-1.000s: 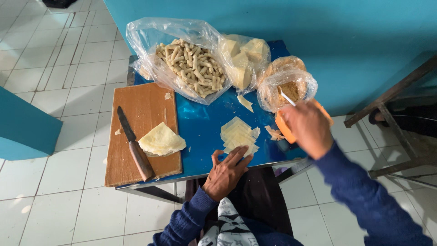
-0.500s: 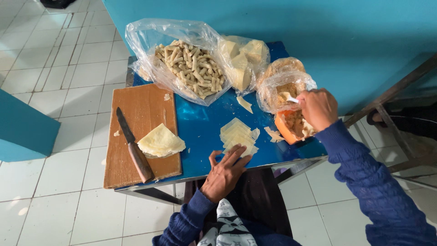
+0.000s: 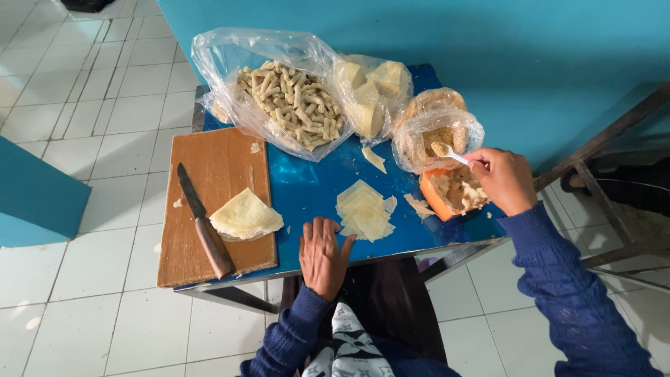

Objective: The person sits at a small blue table and assembles a layered snack: they pick up thin square pastry sheets one at a time and stack them in an overlapping zigzag row on the table, occasionally scooping brown filling from an orange container with a spoon and spreading it on a sheet, then pressing the stack flat with both hands.

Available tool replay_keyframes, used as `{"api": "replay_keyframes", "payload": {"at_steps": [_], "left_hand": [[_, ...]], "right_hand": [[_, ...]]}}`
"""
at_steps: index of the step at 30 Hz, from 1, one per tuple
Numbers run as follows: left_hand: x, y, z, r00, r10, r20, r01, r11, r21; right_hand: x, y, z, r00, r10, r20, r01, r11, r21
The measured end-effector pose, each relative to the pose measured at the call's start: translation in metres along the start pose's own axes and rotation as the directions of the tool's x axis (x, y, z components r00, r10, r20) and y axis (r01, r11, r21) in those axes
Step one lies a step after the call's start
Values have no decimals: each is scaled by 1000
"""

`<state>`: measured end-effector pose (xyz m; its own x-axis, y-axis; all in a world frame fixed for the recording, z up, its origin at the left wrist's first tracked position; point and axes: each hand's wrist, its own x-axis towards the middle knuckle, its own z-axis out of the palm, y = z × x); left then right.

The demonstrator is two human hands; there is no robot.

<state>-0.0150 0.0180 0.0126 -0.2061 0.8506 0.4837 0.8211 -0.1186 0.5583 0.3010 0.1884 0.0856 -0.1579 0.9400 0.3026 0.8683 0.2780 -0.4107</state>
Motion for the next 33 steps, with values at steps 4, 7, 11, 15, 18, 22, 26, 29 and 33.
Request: {"api": "replay_keyframes", "payload": {"at_steps": [4, 7, 11, 15, 18, 22, 26, 29, 33], "left_hand": [[1, 0, 6, 1000, 13, -9, -13, 1000, 15], [1, 0, 9, 1000, 2, -17, -1, 1000, 16], [1, -1, 13, 999, 20, -30, -20, 1000, -3], [1, -2, 16, 998, 43, -49, -46, 996, -72], [2, -2, 17, 998, 39, -49, -44, 992, -120], [2, 0, 16, 1000, 5, -29, -10, 987, -159], [2, 2, 14, 999, -20, -42, 11, 982, -191], [2, 4, 12, 998, -32, -54, 21, 979, -205], [2, 6, 12, 997, -29, -68, 12, 972, -233]], "right_hand": [[0, 1, 2, 986, -140, -87, 133, 988, -82], [3, 4, 5, 991, -113, -75, 108, 991, -79], [6, 7, 7, 997, -60, -49, 60, 998, -9], [7, 9, 11, 972, -204, -121, 190, 975, -117], [15, 6, 22, 993, -115, -6, 107, 945, -309], [19, 6, 34, 970, -238, -59, 216, 943, -254], [17, 7, 27, 981, -188, -51, 182, 977, -108], [10, 2, 10, 983, -168, -75, 164, 985, -55], [-6, -16, -11, 998, -66, -8, 66, 997, 35]]}}
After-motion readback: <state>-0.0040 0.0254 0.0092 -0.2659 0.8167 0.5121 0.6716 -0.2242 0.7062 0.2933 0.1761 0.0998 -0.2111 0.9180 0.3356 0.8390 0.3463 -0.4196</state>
